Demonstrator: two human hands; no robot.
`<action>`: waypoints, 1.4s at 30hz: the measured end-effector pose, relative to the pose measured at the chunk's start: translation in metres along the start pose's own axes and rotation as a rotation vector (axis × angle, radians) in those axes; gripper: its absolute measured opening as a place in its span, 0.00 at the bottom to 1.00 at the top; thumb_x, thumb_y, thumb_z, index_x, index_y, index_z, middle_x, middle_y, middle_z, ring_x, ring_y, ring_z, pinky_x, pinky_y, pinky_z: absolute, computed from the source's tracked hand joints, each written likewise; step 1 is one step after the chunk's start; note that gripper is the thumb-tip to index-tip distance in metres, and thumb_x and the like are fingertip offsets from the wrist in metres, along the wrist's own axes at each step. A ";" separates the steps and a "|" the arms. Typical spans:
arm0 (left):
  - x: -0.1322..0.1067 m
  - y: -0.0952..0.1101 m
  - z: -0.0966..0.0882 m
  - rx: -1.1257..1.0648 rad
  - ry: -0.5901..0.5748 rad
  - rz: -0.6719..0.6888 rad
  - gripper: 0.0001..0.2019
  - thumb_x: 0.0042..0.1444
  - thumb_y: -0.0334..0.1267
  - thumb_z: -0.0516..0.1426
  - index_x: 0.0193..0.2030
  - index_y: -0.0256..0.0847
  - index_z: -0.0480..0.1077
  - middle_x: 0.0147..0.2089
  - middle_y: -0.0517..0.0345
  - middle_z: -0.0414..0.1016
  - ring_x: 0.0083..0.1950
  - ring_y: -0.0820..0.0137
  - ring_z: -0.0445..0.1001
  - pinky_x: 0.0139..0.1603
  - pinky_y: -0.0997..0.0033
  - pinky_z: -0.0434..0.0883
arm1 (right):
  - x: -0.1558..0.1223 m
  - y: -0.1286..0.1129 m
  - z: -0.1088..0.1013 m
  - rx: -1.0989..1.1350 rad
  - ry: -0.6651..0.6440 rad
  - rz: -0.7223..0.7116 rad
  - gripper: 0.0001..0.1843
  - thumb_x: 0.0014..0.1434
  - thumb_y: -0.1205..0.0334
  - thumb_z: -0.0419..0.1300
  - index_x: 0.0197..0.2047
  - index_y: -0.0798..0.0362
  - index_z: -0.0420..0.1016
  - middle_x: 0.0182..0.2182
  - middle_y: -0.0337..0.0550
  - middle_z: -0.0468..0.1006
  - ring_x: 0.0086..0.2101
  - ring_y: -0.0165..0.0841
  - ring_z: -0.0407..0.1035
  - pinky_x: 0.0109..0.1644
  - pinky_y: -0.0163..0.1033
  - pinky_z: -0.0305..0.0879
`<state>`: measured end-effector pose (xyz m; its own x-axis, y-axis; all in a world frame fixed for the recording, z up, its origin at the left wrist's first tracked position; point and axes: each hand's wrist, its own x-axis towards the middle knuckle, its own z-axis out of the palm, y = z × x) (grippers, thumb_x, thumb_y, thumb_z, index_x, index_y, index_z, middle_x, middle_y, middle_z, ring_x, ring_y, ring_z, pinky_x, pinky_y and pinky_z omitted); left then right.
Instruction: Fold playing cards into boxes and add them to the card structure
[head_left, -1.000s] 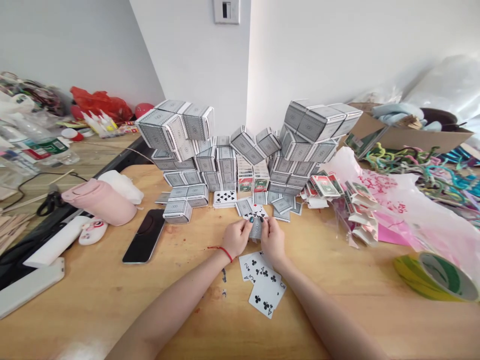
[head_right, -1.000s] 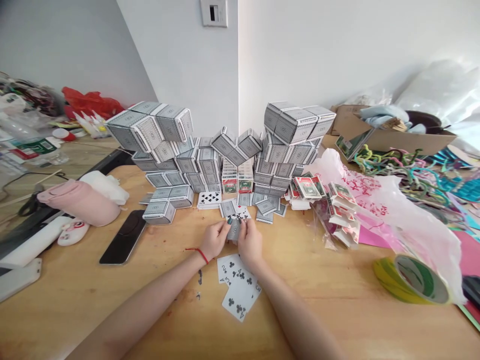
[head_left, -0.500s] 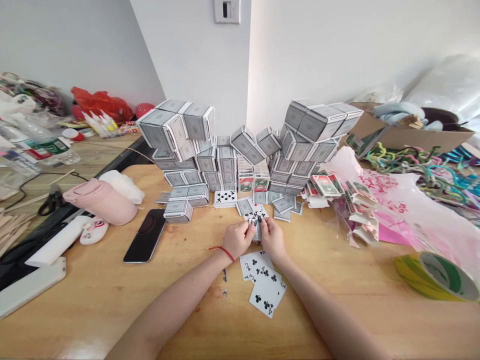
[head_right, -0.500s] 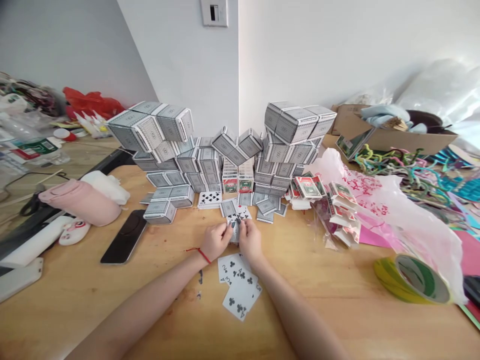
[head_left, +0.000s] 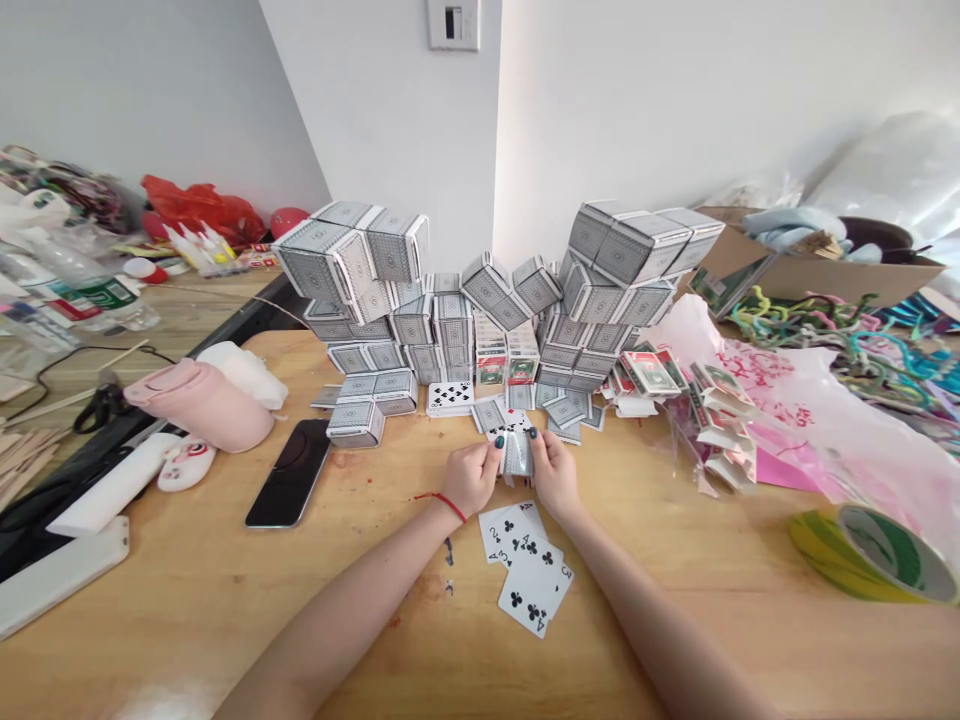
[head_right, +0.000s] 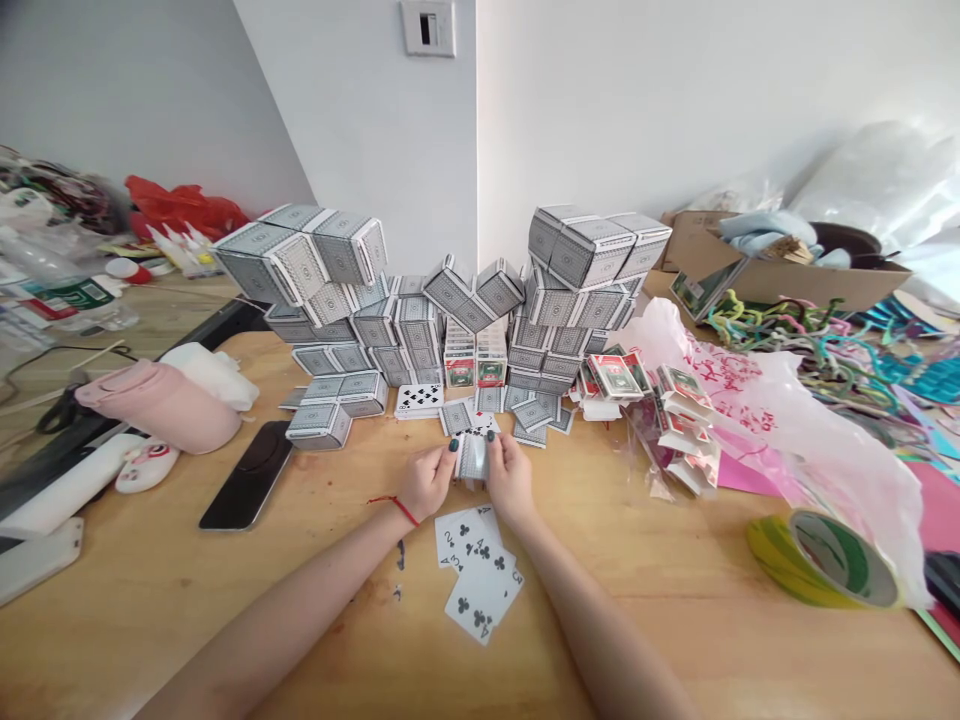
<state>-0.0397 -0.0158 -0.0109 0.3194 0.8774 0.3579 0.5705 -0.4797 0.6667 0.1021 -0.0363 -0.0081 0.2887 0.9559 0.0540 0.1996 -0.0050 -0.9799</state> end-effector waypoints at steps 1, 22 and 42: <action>0.001 -0.001 -0.002 -0.013 -0.001 -0.013 0.17 0.59 0.38 0.42 0.22 0.40 0.61 0.23 0.57 0.67 0.26 0.73 0.66 0.29 0.74 0.61 | 0.002 0.001 -0.003 0.026 0.036 0.038 0.21 0.55 0.41 0.44 0.28 0.50 0.61 0.14 0.35 0.61 0.15 0.29 0.56 0.17 0.33 0.53; 0.005 -0.006 0.003 0.258 -0.081 0.204 0.13 0.55 0.36 0.51 0.46 0.43 0.68 0.51 0.52 0.69 0.58 0.60 0.58 0.55 0.51 0.60 | 0.014 0.014 -0.019 -0.625 -0.063 -0.154 0.19 0.53 0.59 0.50 0.48 0.53 0.68 0.19 0.38 0.72 0.20 0.32 0.65 0.28 0.36 0.59; 0.008 -0.007 0.001 0.314 -0.150 0.241 0.15 0.56 0.36 0.49 0.51 0.42 0.64 0.56 0.51 0.64 0.61 0.59 0.54 0.59 0.48 0.56 | 0.015 0.017 -0.016 -0.345 -0.155 -0.123 0.22 0.50 0.61 0.52 0.50 0.52 0.65 0.44 0.45 0.74 0.19 0.25 0.59 0.27 0.34 0.61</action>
<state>-0.0403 -0.0050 -0.0132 0.5655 0.7397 0.3646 0.6611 -0.6709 0.3357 0.1248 -0.0269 -0.0205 0.1037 0.9884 0.1110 0.5342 0.0388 -0.8445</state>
